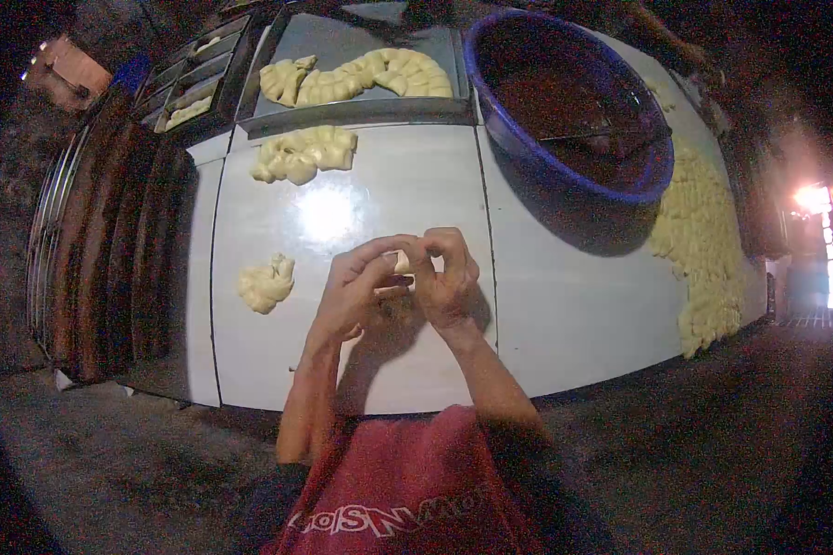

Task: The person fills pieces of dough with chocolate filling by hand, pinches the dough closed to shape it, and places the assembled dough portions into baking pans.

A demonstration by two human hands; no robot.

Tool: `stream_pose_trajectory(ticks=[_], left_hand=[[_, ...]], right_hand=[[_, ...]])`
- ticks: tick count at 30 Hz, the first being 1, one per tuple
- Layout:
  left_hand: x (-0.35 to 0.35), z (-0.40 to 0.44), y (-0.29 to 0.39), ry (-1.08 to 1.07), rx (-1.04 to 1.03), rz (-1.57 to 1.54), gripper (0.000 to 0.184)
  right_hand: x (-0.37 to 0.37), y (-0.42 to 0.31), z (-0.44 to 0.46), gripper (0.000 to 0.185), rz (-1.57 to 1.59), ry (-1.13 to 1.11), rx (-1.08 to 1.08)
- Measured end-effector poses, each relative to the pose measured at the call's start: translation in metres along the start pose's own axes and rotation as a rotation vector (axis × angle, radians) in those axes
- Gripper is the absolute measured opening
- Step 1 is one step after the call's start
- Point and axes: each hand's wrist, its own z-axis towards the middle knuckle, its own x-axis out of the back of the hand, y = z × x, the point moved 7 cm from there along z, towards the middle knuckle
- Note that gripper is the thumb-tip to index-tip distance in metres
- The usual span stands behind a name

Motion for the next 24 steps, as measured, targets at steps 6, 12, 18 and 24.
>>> stream_pose_trajectory(ticks=[6, 12, 18, 24], left_hand=[[0.006, 0.001, -0.008, 0.109, 0.015, 0.096, 0.031], [0.023, 0.002, -0.03, 0.073, -0.001, 0.188, 0.041], [0.008, -0.021, 0.003, 0.176, -0.199, 0.866, 0.062], [0.019, -0.03, -0.015, -0.067, -0.342, 1.324, 0.076]], right_hand=[[-0.008, 0.022, 0.005, 0.025, -0.03, -0.208, -0.405], [0.009, -0.024, 0.005, 0.02, 0.055, -0.455, -0.138], [0.019, 0.035, -0.021, 0.023, 0.147, -0.623, -0.751], [0.017, 0.014, -0.022, 0.041, -0.218, -0.819, -0.264]])
